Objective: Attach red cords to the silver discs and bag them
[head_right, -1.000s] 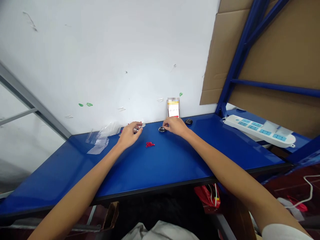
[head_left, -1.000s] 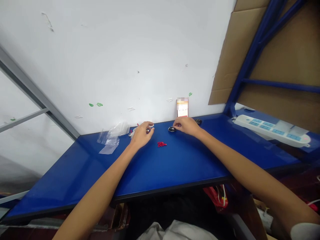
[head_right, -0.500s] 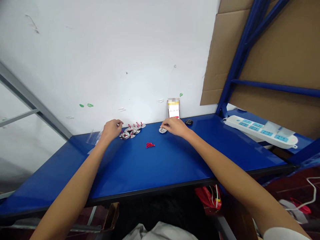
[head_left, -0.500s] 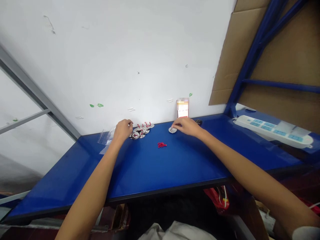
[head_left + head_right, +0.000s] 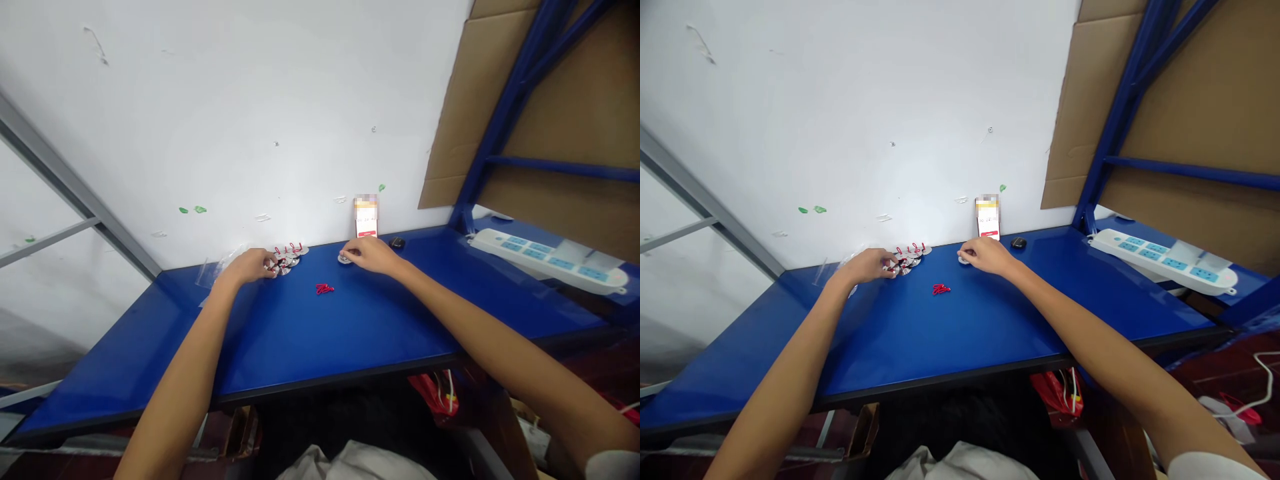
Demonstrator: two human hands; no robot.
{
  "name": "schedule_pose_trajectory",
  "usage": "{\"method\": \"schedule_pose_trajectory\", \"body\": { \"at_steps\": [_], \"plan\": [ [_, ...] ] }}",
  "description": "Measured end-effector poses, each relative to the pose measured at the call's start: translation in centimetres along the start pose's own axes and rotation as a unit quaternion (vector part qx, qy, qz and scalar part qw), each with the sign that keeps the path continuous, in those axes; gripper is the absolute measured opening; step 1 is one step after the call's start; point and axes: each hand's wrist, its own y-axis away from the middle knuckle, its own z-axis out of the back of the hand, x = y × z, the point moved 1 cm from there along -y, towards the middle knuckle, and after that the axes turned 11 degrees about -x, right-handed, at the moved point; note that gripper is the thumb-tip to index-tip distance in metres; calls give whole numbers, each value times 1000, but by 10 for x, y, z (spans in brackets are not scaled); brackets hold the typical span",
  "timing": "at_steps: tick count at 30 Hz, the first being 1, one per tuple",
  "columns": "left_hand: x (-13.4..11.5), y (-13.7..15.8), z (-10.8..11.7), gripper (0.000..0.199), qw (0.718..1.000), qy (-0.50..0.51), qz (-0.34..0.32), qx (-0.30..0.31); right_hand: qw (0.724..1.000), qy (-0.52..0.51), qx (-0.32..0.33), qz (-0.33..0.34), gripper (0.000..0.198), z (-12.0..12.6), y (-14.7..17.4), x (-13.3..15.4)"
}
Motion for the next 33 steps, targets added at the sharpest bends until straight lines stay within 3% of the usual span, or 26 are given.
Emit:
{"method": "schedule_pose_trajectory", "body": {
  "at_steps": [4,8,10,13,17,22,26,33],
  "plan": [
    [-2,0,2,14,999,24,1,-47,1000,-2,-5,7,26,0,0,2],
    [-22,3,9,23,973,186,37,-135,999,-30,-16,21,24,-4,1,7],
    [-41,5,6,33,931,329,74,-142,997,-75,-22,28,22,-8,2,13],
    [-77,7,-10,39,857,496,76,-117,986,-156,-42,35,22,-16,4,27],
    [-116,12,-35,37,788,601,84,-104,974,-196,-90,65,26,-22,8,43],
    [-132,17,-48,43,730,658,143,-113,967,-178,-142,115,19,-19,10,47],
    [-135,19,-43,51,728,656,170,-106,972,-146,-144,113,14,-10,10,49],
    [-144,22,-34,49,772,625,107,-29,988,-90,-54,115,9,-9,13,54]
  ]
}}
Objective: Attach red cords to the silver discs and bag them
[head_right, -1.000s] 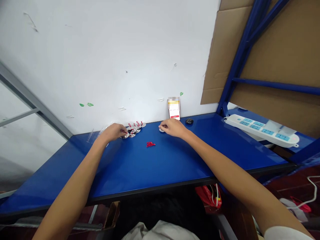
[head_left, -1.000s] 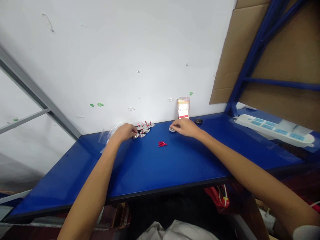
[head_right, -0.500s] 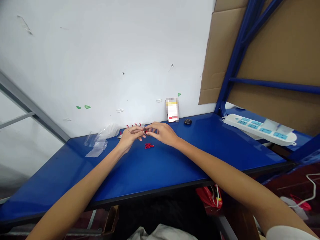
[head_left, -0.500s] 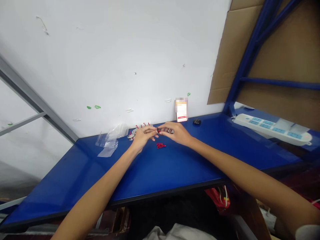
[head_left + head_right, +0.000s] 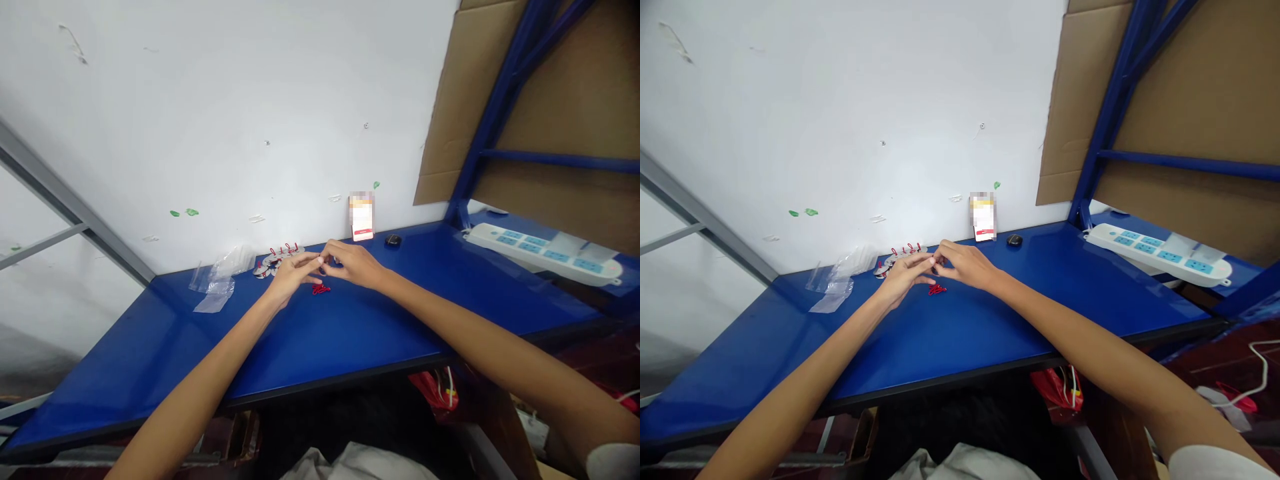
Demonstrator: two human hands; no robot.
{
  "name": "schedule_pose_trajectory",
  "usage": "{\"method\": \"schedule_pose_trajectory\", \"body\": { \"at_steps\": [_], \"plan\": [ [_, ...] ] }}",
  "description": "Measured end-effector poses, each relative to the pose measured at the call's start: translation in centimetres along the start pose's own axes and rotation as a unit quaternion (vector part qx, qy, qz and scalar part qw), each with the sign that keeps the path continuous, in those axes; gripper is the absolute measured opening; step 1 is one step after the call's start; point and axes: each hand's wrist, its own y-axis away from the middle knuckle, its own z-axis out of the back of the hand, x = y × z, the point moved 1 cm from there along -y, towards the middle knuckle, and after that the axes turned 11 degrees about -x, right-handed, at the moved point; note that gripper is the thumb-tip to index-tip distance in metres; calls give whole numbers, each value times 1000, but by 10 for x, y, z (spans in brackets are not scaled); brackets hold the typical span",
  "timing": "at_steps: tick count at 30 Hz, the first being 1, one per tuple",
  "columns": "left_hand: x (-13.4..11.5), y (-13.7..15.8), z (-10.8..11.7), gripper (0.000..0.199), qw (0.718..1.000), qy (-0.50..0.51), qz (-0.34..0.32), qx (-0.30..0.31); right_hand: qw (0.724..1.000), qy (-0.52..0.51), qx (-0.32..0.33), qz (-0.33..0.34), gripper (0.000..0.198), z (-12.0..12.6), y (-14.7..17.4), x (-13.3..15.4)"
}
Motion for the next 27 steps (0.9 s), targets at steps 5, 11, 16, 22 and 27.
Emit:
{"method": "schedule_pose_trajectory", "body": {
  "at_steps": [5,11,16,22,27],
  "plan": [
    [12,-13,16,43,998,-38,3,-55,998,-41,-28,-34,11,0,-1,-4],
    [27,-32,38,40,983,-86,-47,-158,995,-94,30,-8,12,-4,-2,-9],
    [31,-34,40,35,976,-133,-65,-161,992,-68,108,-21,14,-23,5,-15],
    [28,-30,33,35,979,-128,-69,-144,993,-50,98,-30,20,-24,6,-15],
    [22,-24,25,37,984,-92,-53,-144,995,-41,19,-87,20,-18,3,-19]
  ]
}}
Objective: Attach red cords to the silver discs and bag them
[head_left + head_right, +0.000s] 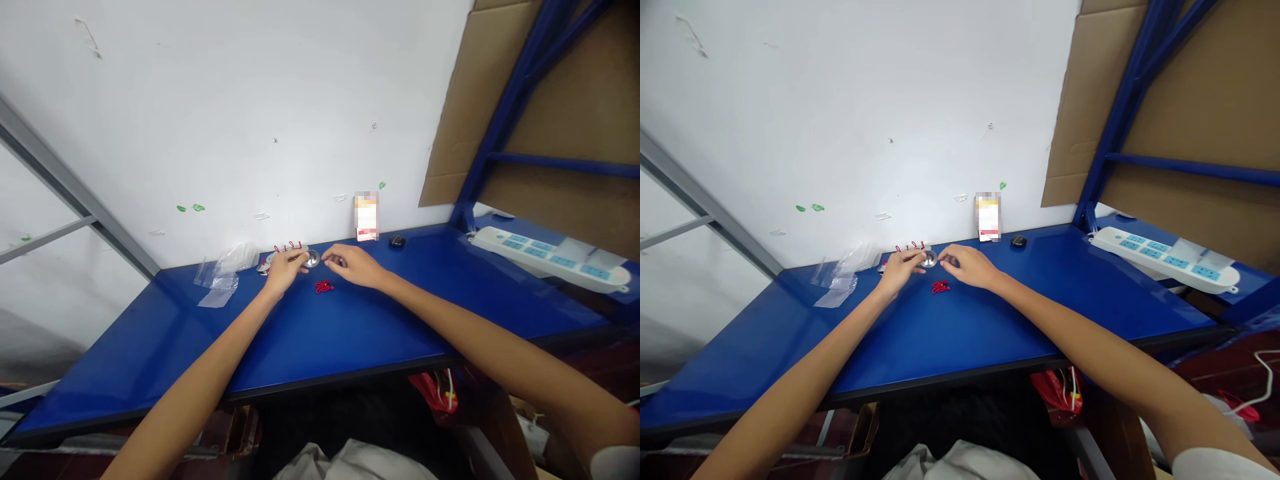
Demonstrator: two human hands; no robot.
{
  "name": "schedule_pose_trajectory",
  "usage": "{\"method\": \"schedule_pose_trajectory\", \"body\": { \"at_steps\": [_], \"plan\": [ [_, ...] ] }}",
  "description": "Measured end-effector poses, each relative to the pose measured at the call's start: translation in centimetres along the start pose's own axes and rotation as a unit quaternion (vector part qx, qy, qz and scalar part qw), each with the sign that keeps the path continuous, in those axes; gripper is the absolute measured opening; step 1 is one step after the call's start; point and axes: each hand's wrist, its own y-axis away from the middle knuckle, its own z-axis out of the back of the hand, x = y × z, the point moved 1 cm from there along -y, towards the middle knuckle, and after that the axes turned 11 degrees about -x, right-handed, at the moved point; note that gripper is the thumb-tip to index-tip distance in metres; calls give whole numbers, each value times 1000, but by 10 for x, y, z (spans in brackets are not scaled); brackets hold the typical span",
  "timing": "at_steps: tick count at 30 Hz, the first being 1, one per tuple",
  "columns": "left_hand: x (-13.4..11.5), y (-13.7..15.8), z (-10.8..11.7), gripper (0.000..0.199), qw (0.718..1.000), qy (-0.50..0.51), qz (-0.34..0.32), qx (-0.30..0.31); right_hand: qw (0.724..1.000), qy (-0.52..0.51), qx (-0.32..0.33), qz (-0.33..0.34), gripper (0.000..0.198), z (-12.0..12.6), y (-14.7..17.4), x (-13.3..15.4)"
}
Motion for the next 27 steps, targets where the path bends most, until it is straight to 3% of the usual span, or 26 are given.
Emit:
{"method": "schedule_pose_trajectory", "body": {
  "at_steps": [3,7,11,16,20,24,27],
  "plan": [
    [-5,8,-6,40,999,30,23,32,998,4,-45,-42,26,1,-2,-4],
    [-9,14,-11,43,996,40,22,77,998,-3,-18,-60,25,2,-6,-6],
    [-8,4,-3,48,999,4,7,49,991,45,-31,-118,24,15,-12,-21],
    [1,-15,18,36,995,-90,-42,-17,974,115,5,-196,26,33,-10,-60],
    [8,-20,24,33,991,-121,-46,-28,967,168,39,-189,34,31,-6,-76],
    [8,-20,24,34,988,-138,-60,-29,965,183,34,-187,51,28,-5,-74],
    [2,-22,32,34,973,-210,-88,-39,965,178,29,-189,62,31,-7,-71]
  ]
}}
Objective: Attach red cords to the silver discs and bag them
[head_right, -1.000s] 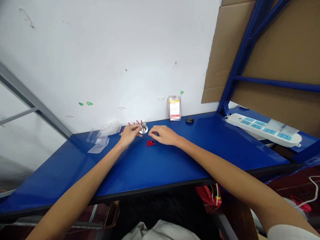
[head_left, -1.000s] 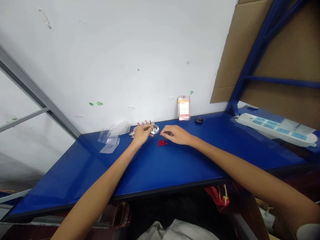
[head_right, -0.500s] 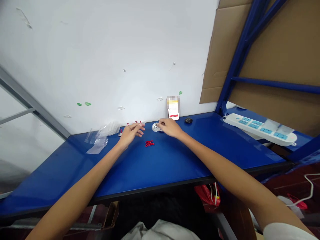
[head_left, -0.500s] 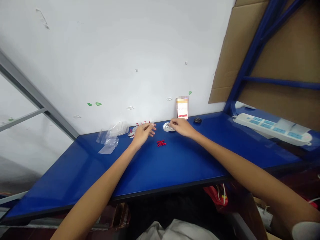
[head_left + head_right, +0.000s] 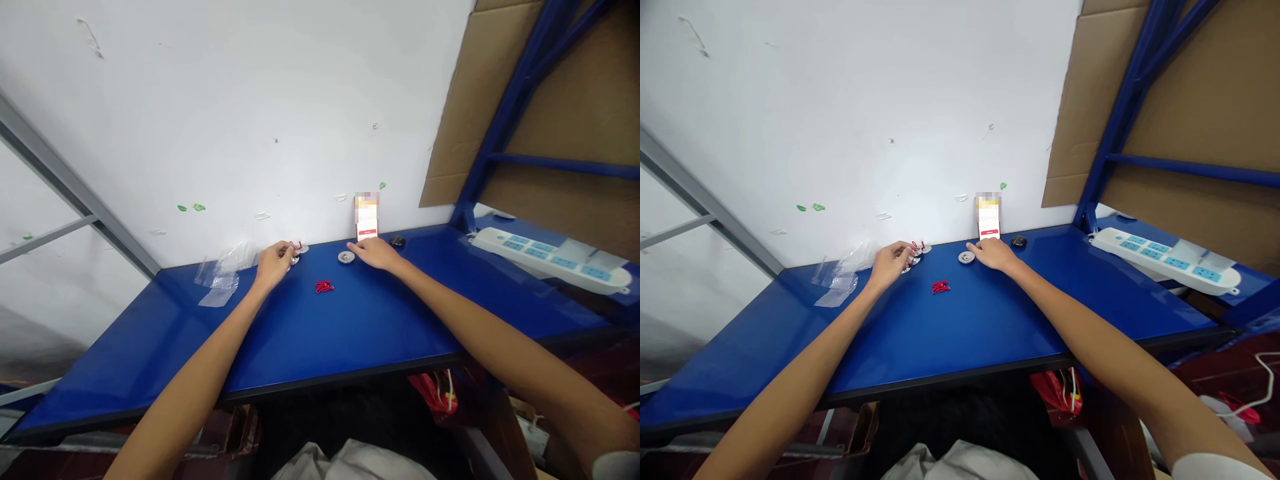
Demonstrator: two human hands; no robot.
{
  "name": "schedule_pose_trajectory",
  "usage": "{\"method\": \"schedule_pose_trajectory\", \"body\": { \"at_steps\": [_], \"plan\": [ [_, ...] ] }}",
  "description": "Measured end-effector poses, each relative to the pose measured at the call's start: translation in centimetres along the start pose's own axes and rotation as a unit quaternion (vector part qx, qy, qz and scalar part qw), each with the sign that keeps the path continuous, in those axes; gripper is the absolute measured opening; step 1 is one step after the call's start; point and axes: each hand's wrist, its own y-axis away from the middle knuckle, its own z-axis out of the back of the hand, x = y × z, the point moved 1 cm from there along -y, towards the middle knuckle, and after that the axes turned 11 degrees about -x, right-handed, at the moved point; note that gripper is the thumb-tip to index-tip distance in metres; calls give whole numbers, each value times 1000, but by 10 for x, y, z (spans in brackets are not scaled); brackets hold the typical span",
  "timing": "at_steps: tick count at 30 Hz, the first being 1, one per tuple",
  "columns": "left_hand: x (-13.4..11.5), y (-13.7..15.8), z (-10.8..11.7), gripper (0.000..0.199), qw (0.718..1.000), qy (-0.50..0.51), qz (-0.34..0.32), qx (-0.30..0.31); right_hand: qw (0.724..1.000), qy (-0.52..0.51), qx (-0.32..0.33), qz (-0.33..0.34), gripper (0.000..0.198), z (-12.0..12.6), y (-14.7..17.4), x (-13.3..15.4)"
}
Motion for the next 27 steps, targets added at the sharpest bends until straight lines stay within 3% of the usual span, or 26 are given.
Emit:
{"method": "schedule_pose_trajectory", "body": {
  "at_steps": [4,7,9,14,20,27],
  "plan": [
    [-1,-14,29,34,977,-195,-86,-22,1000,-8,0,-1,62,7,0,0],
    [5,-25,54,35,954,-286,-81,-39,1000,-14,-10,-1,57,10,1,3],
    [11,-30,66,36,944,-322,-69,-18,1000,-14,-17,1,55,12,2,8],
    [23,-38,79,43,929,-343,-89,110,999,-6,-41,14,51,15,6,19],
    [33,-38,72,31,902,-408,-49,134,997,-17,-69,24,47,16,9,26],
    [30,-38,75,15,935,-336,-68,88,995,-51,-58,61,47,15,18,44]
  ]
}}
